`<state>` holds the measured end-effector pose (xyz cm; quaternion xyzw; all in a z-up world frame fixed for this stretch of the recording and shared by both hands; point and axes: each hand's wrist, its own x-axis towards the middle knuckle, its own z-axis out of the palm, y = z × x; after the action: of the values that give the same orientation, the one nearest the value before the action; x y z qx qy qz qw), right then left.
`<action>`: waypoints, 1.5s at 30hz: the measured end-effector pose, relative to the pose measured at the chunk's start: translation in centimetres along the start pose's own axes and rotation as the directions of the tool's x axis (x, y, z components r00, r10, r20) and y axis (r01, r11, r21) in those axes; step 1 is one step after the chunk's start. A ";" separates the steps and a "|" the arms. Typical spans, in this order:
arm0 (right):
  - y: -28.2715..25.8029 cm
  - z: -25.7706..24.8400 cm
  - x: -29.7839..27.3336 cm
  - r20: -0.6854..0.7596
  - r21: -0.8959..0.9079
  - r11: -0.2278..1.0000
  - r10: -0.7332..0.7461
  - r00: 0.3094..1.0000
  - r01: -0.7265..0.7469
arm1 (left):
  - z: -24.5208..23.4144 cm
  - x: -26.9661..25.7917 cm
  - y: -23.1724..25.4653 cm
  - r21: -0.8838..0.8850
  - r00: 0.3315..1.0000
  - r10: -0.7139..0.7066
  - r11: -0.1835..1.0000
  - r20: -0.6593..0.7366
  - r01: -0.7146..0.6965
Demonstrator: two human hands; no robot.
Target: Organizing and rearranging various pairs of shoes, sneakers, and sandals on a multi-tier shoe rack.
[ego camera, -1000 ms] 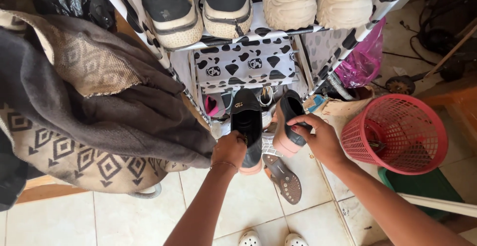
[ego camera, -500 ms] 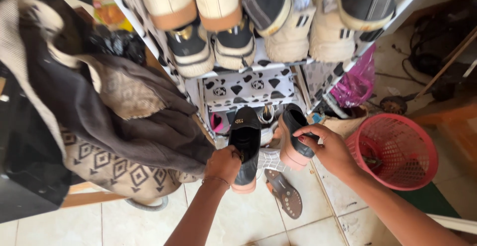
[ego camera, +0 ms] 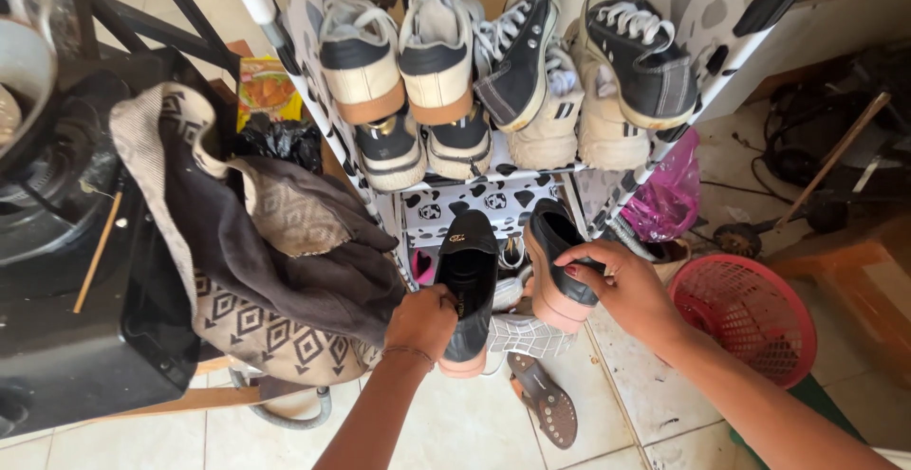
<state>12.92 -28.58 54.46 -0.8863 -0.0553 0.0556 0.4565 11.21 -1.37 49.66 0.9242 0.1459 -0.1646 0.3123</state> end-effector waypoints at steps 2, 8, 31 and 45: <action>0.1 -0.2 0.4 -0.015 0.000 0.999 -0.053 0.998 0.053 | -0.7 0.0 0.6 -0.005 1.000 -0.007 1.000 -0.007 0.007; -1.7 -1.4 1.1 -0.047 -0.009 0.991 -0.137 0.989 0.137 | -2.5 -0.2 2.4 -0.018 0.999 0.004 1.000 -0.046 -0.005; -7.4 -7.4 0.9 0.064 -0.134 0.933 -0.327 0.943 0.333 | -7.9 -1.6 4.7 0.066 0.995 0.086 0.994 -0.051 -0.082; -11.6 -9.7 -0.9 0.119 -0.130 0.980 -0.135 0.984 0.150 | -13.6 -6.2 8.8 -0.080 0.991 0.059 0.996 0.116 -0.050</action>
<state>12.94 -29.84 69.55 -0.9053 -0.1473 0.0673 0.3928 11.77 -0.64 66.97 0.9038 0.1080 -0.2046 0.3600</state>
